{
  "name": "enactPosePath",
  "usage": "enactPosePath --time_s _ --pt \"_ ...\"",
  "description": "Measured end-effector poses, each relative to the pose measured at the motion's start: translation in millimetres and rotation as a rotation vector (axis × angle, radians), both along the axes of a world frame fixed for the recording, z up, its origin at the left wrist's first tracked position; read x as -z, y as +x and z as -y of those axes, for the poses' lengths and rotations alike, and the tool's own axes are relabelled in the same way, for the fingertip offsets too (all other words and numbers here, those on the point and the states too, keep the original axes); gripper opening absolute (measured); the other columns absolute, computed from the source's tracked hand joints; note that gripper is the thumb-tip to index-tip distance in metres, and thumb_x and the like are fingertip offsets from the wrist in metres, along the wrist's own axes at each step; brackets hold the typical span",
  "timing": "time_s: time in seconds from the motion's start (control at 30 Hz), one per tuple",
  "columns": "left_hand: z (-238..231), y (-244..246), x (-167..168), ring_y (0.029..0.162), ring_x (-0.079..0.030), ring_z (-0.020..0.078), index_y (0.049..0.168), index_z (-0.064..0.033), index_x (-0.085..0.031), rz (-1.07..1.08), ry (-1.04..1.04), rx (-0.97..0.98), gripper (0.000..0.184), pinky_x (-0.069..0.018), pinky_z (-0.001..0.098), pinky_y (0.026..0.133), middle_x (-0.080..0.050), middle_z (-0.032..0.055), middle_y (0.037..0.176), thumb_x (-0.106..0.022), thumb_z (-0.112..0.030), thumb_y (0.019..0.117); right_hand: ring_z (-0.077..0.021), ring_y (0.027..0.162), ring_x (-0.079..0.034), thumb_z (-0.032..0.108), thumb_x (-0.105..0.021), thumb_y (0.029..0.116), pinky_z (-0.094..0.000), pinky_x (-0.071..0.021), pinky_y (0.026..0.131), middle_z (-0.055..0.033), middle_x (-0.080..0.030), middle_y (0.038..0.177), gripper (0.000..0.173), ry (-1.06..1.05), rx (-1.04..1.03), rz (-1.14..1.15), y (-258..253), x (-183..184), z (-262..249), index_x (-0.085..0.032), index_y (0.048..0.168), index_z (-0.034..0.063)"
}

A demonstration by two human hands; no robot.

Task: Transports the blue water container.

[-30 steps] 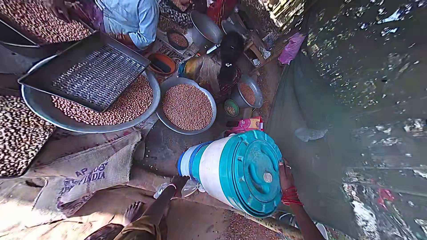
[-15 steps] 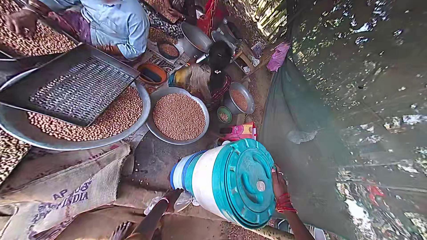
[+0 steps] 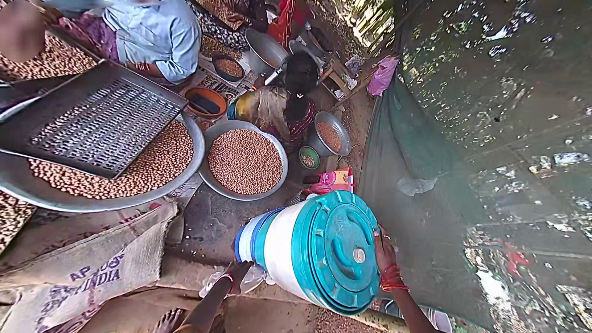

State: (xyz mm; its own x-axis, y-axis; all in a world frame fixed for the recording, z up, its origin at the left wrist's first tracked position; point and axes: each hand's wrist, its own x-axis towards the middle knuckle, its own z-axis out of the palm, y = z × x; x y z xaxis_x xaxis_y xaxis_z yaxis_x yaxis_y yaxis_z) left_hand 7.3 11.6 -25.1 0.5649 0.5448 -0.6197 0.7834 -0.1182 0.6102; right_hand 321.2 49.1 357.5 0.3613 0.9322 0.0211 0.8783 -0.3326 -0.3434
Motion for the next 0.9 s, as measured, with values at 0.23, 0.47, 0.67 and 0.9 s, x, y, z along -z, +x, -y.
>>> enactPosePath --time_s 0.23,0.47,0.67,0.9 --pt "1.2 1.6 2.6 0.136 -0.049 0.0446 0.154 -0.0088 -0.041 -0.01 0.001 -0.001 0.1 -0.0334 0.065 0.114 -0.053 0.0246 0.146 -0.093 -0.019 0.0693 -0.0395 0.142 -0.048 0.025 -0.034 0.1111 -0.0523 -0.0343 0.118 -0.0279 -0.047 0.152 0.052 0.007 0.0 -0.007 -1.5 -0.4 0.3 -0.04 0.153 -0.0042" --pt "2.9 3.0 2.7 0.135 -0.05 0.0454 0.154 -0.009 -0.041 -0.027 0.001 -0.005 0.1 -0.0367 0.066 0.111 -0.053 0.025 0.146 -0.093 -0.019 0.0694 -0.0392 0.142 -0.048 0.026 -0.034 0.1111 -0.0526 -0.0342 0.118 -0.0274 -0.048 0.152 0.052 -0.002 0.007 -0.004 -1.5 -1.0 0.7 -0.041 0.153 -0.0037" --pt "5.2 2.7 3.7 0.137 -0.048 0.0462 0.154 -0.01 -0.041 -0.016 0.003 -0.032 0.102 -0.0313 0.0697 0.113 -0.053 0.0241 0.146 -0.094 -0.019 0.0676 -0.0387 0.142 -0.048 0.027 -0.034 0.1115 -0.0517 -0.0345 0.118 -0.0264 -0.048 0.152 0.052 -0.011 0.014 -0.008 -1.5 -1.1 0.5 -0.039 0.154 -0.0025" --pt "6.5 2.2 13.8 0.137 -0.047 0.0466 0.153 -0.0089 -0.042 0.006 -0.012 -0.053 0.101 -0.0372 0.0651 0.112 -0.052 0.0256 0.146 -0.094 -0.017 0.0672 -0.0398 0.141 -0.048 0.028 -0.034 0.111 -0.0542 -0.0348 0.117 -0.0272 -0.048 0.152 0.053 -0.001 0.016 -0.027 0.7 0.3 0.3 -0.04 0.154 -0.0016"
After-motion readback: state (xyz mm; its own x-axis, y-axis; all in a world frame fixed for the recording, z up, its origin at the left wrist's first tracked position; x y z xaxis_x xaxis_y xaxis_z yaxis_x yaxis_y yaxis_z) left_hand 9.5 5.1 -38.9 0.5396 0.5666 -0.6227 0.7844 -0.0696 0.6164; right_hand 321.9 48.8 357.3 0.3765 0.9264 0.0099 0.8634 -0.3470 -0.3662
